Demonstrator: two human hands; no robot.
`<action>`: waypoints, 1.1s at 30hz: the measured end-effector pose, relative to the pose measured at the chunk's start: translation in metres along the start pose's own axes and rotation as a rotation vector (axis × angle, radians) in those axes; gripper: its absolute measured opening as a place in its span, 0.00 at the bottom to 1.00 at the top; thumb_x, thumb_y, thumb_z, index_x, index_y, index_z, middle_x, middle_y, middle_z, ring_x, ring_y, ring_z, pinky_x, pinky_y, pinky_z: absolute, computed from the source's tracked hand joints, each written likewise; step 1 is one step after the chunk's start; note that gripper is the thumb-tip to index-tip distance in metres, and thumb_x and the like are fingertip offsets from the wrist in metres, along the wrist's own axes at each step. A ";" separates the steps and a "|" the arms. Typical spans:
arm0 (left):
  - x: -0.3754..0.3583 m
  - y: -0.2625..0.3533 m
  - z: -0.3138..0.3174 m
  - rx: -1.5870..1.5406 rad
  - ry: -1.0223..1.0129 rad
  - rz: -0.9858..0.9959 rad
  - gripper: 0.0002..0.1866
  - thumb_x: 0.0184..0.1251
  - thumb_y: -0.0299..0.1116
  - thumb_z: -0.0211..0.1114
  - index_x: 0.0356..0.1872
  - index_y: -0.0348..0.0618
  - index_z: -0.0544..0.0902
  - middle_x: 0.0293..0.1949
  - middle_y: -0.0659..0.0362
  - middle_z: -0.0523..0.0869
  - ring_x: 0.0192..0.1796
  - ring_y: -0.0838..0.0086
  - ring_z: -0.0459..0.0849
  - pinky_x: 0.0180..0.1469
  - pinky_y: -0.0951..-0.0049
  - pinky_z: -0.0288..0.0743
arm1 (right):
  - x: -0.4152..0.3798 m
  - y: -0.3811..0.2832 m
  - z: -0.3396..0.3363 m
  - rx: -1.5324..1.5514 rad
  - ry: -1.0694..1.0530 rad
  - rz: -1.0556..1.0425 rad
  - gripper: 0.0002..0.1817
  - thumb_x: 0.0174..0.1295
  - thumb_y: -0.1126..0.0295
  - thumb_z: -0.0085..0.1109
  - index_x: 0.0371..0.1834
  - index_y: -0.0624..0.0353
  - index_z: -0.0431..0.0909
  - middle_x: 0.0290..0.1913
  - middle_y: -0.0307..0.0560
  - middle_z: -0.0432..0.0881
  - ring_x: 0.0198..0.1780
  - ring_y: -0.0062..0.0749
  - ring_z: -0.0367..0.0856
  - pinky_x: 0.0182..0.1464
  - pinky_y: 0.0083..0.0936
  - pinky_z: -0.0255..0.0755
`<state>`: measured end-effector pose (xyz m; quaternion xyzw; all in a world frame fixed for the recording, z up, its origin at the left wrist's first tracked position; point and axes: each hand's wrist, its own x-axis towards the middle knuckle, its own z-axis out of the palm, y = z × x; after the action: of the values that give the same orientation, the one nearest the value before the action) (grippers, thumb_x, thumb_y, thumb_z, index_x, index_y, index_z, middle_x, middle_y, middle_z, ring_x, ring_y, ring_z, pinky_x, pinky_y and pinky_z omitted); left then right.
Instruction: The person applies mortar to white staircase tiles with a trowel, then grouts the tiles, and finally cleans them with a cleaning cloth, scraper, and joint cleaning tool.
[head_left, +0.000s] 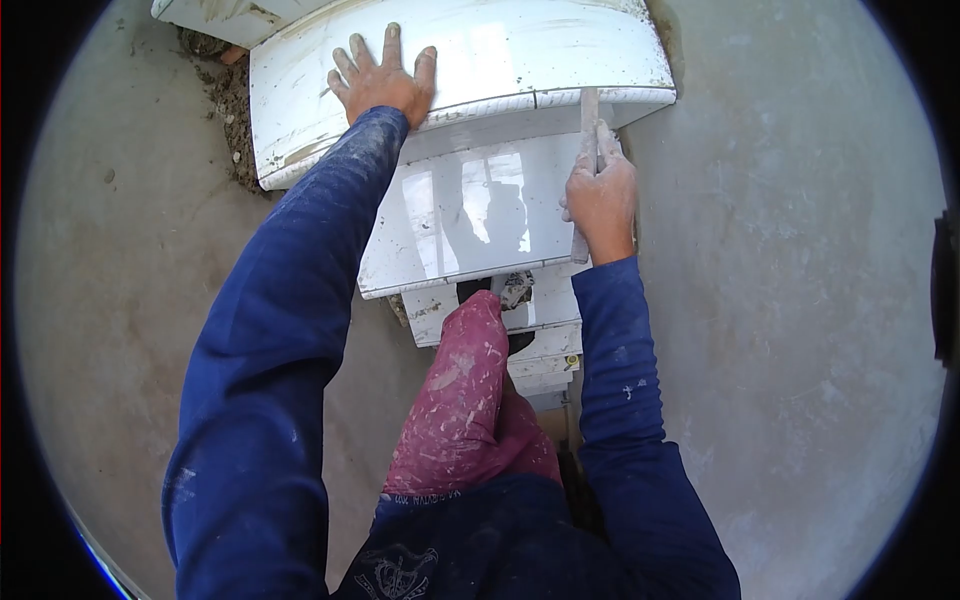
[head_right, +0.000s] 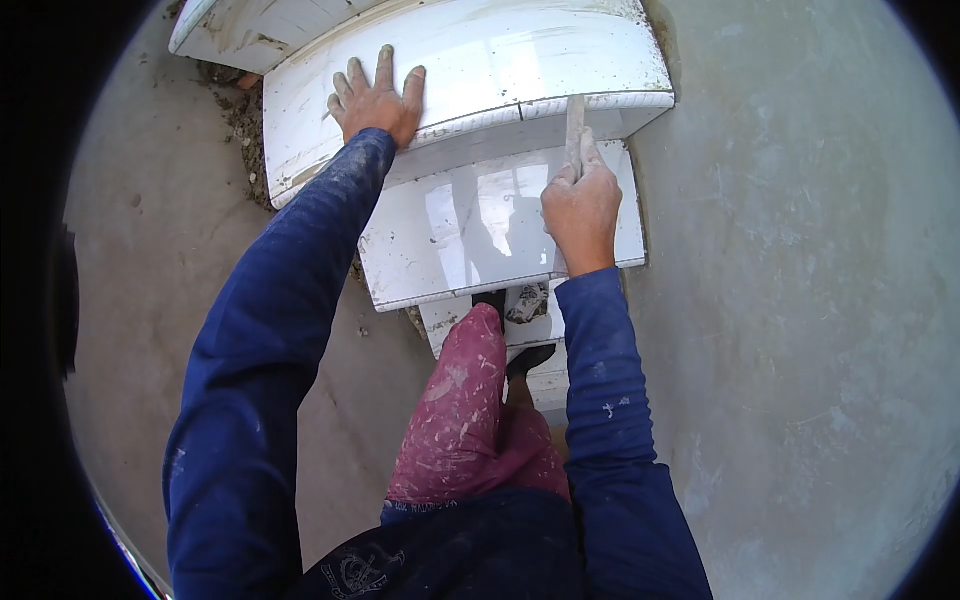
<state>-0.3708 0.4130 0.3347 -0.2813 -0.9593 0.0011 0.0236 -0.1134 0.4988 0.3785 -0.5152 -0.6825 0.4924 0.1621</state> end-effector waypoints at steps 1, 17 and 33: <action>0.000 -0.001 0.001 -0.006 0.002 -0.002 0.40 0.73 0.68 0.37 0.81 0.62 0.52 0.80 0.42 0.49 0.82 0.43 0.42 0.80 0.40 0.34 | 0.001 0.000 0.001 0.000 -0.006 -0.013 0.28 0.64 0.78 0.48 0.70 0.75 0.67 0.50 0.75 0.83 0.50 0.57 0.86 0.54 0.37 0.78; 0.033 -0.009 -0.017 -0.023 -0.420 0.016 0.52 0.60 0.81 0.42 0.82 0.71 0.41 0.82 0.44 0.35 0.82 0.42 0.29 0.78 0.35 0.32 | -0.032 -0.011 0.057 0.035 -0.246 -0.062 0.29 0.65 0.77 0.49 0.72 0.72 0.66 0.36 0.65 0.84 0.29 0.46 0.85 0.35 0.36 0.80; 0.033 -0.002 -0.053 -0.039 -0.606 -0.007 0.57 0.56 0.84 0.48 0.82 0.71 0.38 0.82 0.44 0.30 0.81 0.42 0.24 0.76 0.32 0.31 | 0.009 -0.060 0.008 0.036 -0.332 -0.055 0.26 0.65 0.78 0.51 0.68 0.73 0.70 0.34 0.66 0.86 0.26 0.40 0.86 0.33 0.37 0.80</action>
<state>-0.3972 0.4287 0.3887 -0.2654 -0.9234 0.0665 -0.2692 -0.1552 0.5032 0.4228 -0.4051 -0.7047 0.5783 0.0700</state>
